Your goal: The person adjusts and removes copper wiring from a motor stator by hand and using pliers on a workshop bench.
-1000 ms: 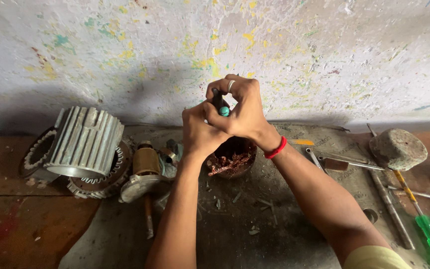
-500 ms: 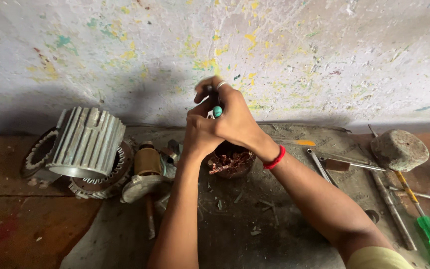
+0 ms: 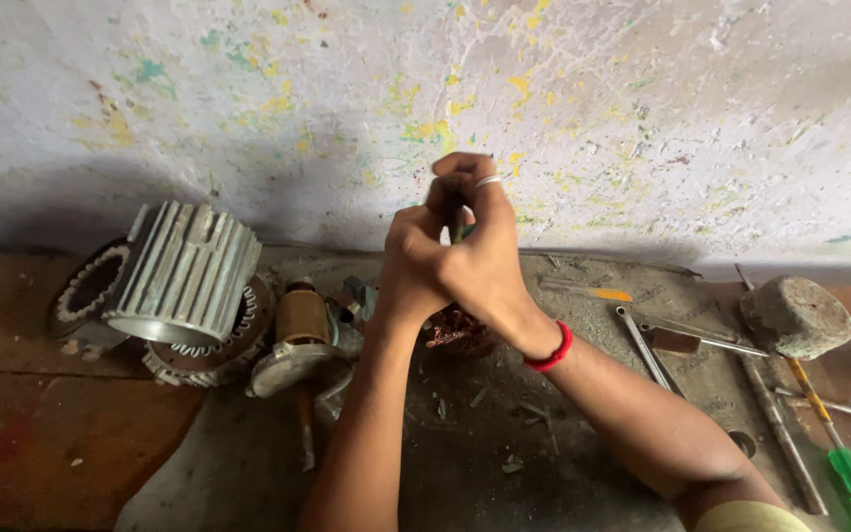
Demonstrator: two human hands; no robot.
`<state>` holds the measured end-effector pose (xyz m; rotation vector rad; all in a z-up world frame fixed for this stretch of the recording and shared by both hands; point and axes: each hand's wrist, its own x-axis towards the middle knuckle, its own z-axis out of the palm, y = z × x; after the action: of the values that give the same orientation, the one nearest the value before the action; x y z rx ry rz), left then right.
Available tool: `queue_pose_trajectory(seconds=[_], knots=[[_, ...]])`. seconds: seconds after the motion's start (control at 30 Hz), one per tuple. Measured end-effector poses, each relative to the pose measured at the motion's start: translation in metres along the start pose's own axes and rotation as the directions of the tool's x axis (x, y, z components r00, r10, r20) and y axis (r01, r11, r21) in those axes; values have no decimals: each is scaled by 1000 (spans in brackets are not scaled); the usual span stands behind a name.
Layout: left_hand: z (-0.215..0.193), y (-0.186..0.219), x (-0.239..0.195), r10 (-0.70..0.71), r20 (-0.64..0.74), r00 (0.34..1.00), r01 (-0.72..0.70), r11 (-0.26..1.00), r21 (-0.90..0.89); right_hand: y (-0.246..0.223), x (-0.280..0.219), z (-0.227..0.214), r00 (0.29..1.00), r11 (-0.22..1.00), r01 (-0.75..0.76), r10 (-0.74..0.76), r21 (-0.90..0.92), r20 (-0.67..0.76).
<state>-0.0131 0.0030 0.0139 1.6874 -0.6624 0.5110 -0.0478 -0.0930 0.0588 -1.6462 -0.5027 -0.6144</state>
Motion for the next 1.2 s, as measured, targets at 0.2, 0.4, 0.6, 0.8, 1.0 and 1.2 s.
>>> queue_pose_trajectory(seconds=[0.2, 0.4, 0.6, 0.8, 1.0, 1.2], knots=[[6, -4, 3, 17, 49, 999, -34, 927, 373, 8, 4, -1, 992, 989, -113, 118, 95, -45], [10, -9, 1, 167, 24, 986, -166, 928, 334, 13, 0, -6, 995, 988, -94, 99, 125, -32], [15, -12, 1, 294, 13, 956, -281, 896, 343, 19, 0, -9, 988, 987, -137, 142, 83, -53], [10, -14, -2, -145, 47, 988, 139, 985, 102, 8, 6, -16, 986, 999, 41, -35, -33, 160], [5, -26, -3, -15, 33, 999, 15, 1000, 18, -3, 28, -44, 966, 990, 9, -45, 140, 255], [16, -44, -4, -142, -8, 990, 115, 830, -545, -6, 43, -71, 951, 989, -69, 105, -129, 292]])
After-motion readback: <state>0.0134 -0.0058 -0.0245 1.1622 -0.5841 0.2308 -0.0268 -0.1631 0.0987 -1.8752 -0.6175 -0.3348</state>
